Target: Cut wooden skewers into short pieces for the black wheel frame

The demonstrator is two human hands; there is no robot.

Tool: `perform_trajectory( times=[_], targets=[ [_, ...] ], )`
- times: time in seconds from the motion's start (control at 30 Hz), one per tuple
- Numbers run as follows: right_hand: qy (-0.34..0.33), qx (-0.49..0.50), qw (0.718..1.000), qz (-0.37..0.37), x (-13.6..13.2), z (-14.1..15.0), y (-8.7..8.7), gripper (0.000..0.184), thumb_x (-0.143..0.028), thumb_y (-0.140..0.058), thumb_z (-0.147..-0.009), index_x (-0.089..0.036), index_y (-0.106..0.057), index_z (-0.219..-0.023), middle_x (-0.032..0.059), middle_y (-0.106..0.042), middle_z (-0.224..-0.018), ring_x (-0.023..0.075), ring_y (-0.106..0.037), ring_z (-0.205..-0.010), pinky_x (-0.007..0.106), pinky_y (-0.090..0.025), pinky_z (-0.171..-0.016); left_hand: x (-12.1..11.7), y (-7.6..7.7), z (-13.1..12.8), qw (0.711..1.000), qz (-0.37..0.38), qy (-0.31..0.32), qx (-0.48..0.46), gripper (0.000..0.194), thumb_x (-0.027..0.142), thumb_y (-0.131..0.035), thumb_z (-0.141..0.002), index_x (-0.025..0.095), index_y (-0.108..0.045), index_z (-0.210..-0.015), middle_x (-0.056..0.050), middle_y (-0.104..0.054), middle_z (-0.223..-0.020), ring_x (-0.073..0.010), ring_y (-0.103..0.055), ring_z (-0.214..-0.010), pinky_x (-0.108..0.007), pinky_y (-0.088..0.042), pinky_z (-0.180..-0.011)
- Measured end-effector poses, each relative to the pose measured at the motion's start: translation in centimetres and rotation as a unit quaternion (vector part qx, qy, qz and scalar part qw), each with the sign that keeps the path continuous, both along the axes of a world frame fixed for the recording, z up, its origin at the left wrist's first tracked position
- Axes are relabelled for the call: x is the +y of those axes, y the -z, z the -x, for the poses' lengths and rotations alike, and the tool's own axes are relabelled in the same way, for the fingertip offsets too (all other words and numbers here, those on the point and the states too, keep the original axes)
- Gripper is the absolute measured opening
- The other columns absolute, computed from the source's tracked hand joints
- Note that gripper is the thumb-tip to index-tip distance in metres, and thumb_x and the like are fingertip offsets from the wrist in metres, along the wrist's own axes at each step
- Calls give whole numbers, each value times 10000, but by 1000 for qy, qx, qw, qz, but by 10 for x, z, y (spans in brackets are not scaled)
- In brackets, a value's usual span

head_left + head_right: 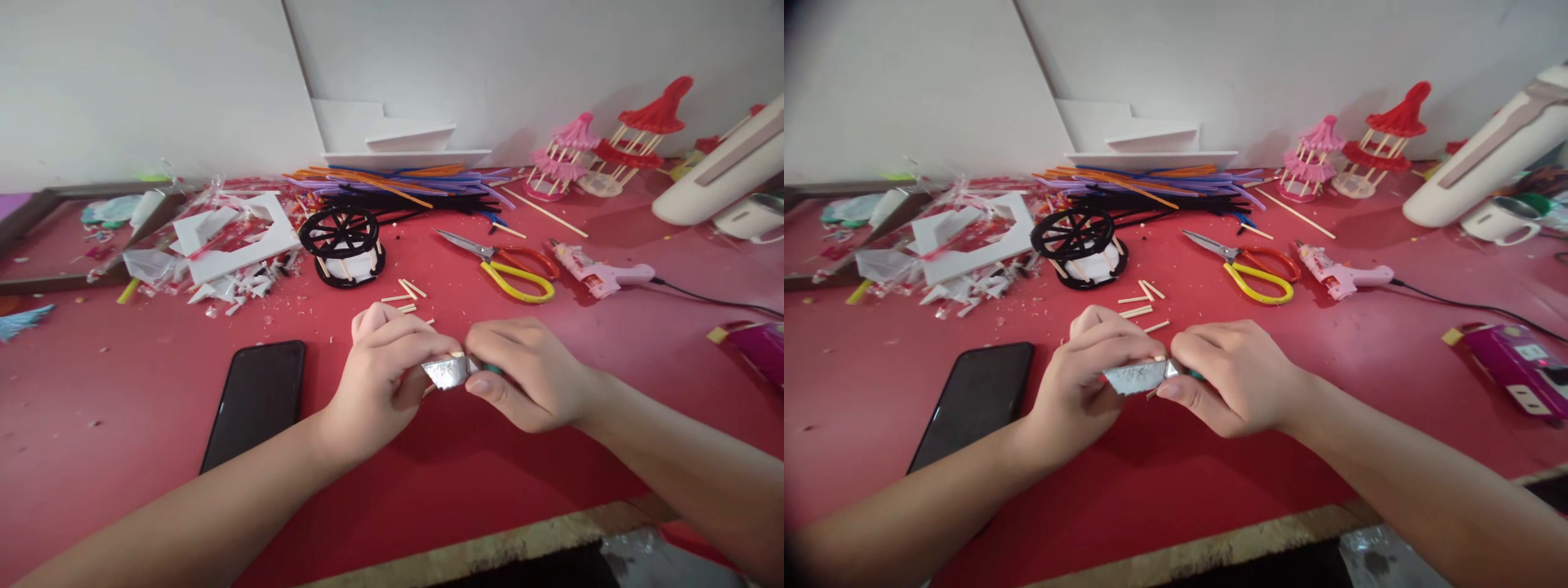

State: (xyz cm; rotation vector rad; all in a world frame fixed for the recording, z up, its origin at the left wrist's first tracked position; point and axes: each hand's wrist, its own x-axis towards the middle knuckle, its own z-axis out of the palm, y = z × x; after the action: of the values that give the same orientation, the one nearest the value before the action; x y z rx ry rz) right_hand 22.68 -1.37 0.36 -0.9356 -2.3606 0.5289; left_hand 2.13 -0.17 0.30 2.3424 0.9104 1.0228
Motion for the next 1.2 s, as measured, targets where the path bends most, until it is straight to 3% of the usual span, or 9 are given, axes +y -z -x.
perform_trajectory(
  times=[0.6,0.97,1.03,1.17,1.2],
  targets=[
    [-33,26,999,19,0,-1,1,311,-413,-435,-929,-212,-351,-707,-41,-375,-639,100,-311,-555,260,-241,-522,-1,-1,0,999,33,39,-16,118,141,-564,-879,213,-646,-835,-9,-690,-778,-161,-471,-714,-352,-347,-751],
    [-2,33,999,13,-1,3,1,327,-416,-449,-924,-213,-348,-688,-42,-370,-625,101,-326,-547,266,-236,-515,2,-6,2,1000,-17,16,-12,248,54,-450,-862,209,-635,-808,-5,-708,-753,-155,-496,-675,-362,-340,-725],
    [31,23,999,8,4,-2,0,325,-409,-454,-926,-214,-353,-686,-41,-375,-614,100,-338,-535,267,-241,-507,-2,-7,2,999,-24,23,-15,263,37,-457,-857,219,-638,-800,3,-710,-750,-153,-503,-671,-362,-337,-714],
    [218,43,975,-10,14,-19,-5,343,-372,-423,-955,-220,-342,-659,-46,-324,-539,103,-317,-479,274,-237,-480,-6,-6,1,998,-24,63,-10,285,34,-484,-866,258,-648,-803,35,-723,-751,-151,-522,-669,-373,-342,-742],
    [237,65,969,-16,14,-21,-6,346,-365,-404,-963,-221,-338,-656,-43,-322,-536,105,-314,-479,277,-242,-479,-5,-5,0,998,-16,54,-11,266,49,-495,-874,253,-652,-807,29,-727,-761,-151,-530,-678,-372,-352,-751]
  ],
)
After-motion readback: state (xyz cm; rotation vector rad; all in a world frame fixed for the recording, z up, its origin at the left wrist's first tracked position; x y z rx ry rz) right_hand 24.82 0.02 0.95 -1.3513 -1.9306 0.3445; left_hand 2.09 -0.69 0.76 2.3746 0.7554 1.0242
